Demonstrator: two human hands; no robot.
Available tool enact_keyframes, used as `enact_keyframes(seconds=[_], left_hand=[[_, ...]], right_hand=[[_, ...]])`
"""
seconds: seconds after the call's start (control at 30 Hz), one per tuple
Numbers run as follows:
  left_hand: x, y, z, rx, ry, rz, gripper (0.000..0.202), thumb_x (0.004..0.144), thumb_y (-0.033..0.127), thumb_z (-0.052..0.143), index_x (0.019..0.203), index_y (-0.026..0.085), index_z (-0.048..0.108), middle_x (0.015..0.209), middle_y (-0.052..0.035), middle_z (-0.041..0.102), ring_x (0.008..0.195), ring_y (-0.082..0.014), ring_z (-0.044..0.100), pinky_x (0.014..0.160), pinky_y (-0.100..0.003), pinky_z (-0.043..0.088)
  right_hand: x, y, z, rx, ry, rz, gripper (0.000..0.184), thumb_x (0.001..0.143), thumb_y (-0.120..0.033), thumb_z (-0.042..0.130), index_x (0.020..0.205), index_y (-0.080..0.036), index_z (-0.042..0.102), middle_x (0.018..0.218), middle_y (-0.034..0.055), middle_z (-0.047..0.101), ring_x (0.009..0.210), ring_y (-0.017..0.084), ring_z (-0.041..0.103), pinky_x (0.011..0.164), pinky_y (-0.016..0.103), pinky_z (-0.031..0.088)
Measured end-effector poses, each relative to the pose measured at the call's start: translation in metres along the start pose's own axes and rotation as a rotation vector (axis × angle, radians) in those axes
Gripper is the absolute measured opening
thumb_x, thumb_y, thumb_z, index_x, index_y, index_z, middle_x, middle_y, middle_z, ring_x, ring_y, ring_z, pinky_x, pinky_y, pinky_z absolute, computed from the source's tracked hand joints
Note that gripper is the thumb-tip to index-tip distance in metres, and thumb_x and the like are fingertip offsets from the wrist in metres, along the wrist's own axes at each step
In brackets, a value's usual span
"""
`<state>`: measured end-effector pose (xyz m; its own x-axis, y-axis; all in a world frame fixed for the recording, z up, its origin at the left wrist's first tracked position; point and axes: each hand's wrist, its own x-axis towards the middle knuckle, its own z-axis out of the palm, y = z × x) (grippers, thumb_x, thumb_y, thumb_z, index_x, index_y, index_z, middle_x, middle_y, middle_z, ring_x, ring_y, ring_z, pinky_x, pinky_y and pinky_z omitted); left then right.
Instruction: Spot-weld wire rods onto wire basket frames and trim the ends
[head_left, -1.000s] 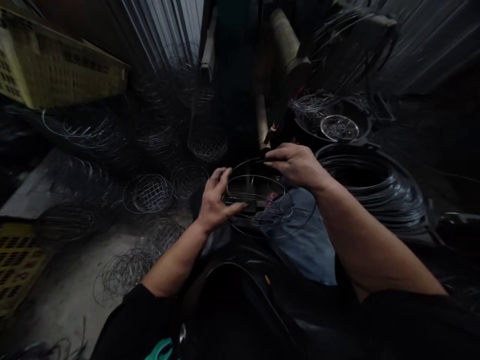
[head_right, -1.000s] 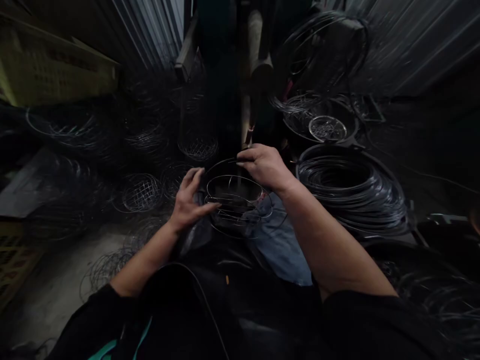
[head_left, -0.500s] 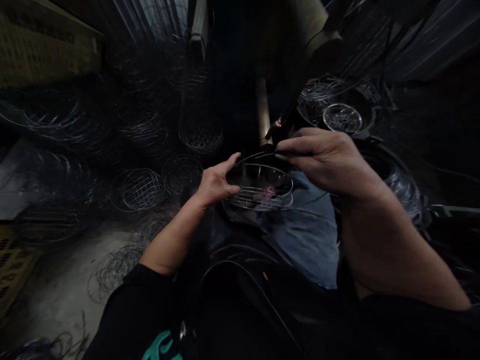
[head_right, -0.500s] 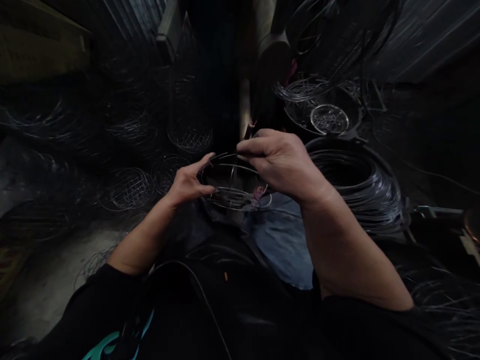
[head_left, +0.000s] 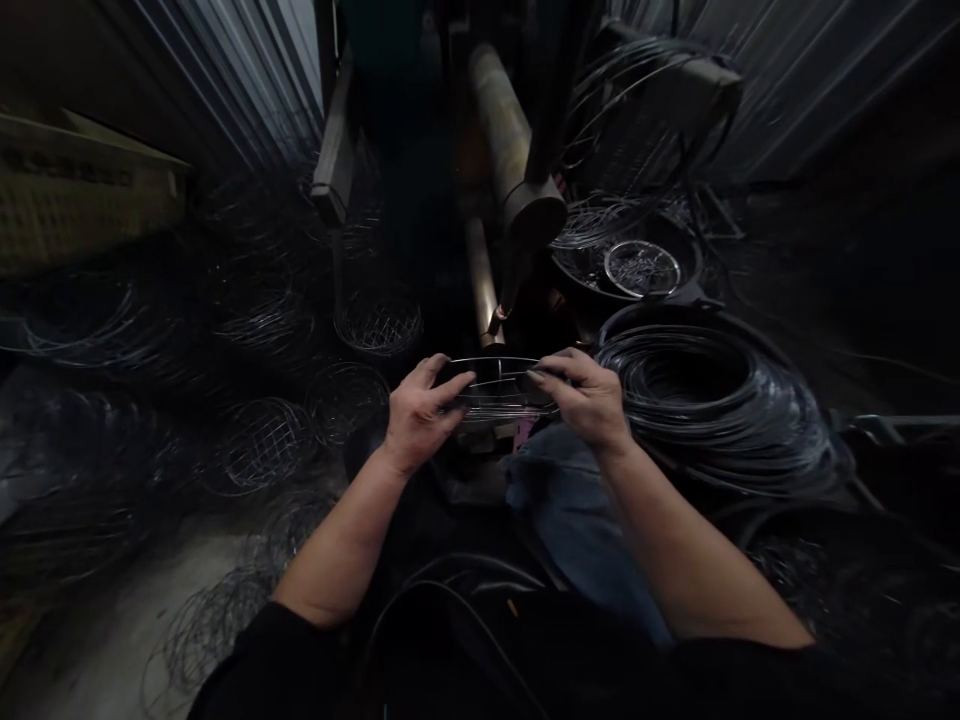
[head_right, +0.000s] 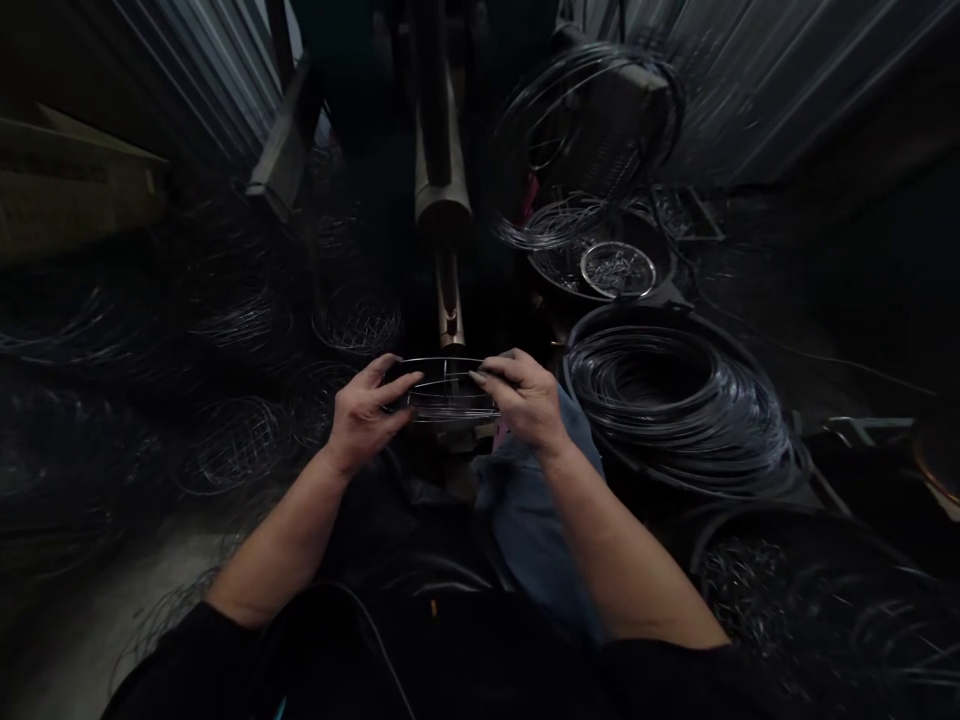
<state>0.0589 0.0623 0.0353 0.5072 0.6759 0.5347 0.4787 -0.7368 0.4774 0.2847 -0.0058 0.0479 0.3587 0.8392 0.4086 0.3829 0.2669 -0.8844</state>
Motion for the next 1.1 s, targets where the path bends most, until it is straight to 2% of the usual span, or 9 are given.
enact_keyframes(seconds=[0.2,0.43,0.67,0.93,1.1], left_hand=[[0.009,-0.004,0.002,0.037,0.037,0.103,0.028,0.078,0.021,0.070,0.105,0.024,0.073,0.130,-0.0107,0.058,0.119,-0.0261,0.057,0.098,-0.041,0.051],[0.022,-0.010,0.004,0.037,0.071,0.130,0.020,0.081,0.024,0.067,0.101,0.025,0.074,0.130,-0.0099,0.058,0.121,-0.0255,0.056,0.098,-0.044,0.051],[0.034,-0.023,0.012,0.036,0.107,0.153,0.021,0.078,0.025,0.071,0.099,0.024,0.074,0.128,-0.0089,0.060,0.119,-0.0252,0.058,0.102,-0.046,0.049],[0.045,-0.032,0.020,0.004,0.115,0.146,0.023,0.079,0.025,0.069,0.101,0.022,0.073,0.129,-0.0099,0.060,0.121,-0.0251,0.057,0.101,-0.043,0.050],[0.053,-0.033,0.021,-0.009,0.081,0.109,0.022,0.080,0.027,0.069,0.100,0.021,0.074,0.130,-0.0102,0.060,0.121,-0.0253,0.057,0.102,-0.043,0.049]], right_hand=[[0.006,0.004,0.003,0.006,0.144,-0.024,0.005,0.075,-0.028,0.072,0.073,-0.022,0.071,0.070,-0.0007,0.062,0.067,0.014,0.058,0.062,0.028,0.047],[0.018,-0.002,0.015,-0.048,0.199,-0.108,0.006,0.076,-0.027,0.072,0.071,-0.023,0.070,0.067,-0.0008,0.060,0.065,0.015,0.058,0.063,0.030,0.047],[0.031,0.004,0.015,-0.151,0.223,-0.165,0.010,0.076,-0.031,0.072,0.070,-0.023,0.069,0.069,0.0004,0.063,0.067,0.017,0.060,0.070,0.035,0.048],[0.046,0.014,0.017,-0.161,0.238,-0.190,0.012,0.075,-0.032,0.073,0.070,-0.022,0.068,0.068,0.0002,0.061,0.064,0.016,0.058,0.067,0.033,0.047],[0.053,0.014,0.016,-0.128,0.237,-0.203,0.009,0.074,-0.029,0.073,0.070,-0.022,0.068,0.067,-0.0006,0.060,0.063,0.015,0.057,0.063,0.031,0.047]])
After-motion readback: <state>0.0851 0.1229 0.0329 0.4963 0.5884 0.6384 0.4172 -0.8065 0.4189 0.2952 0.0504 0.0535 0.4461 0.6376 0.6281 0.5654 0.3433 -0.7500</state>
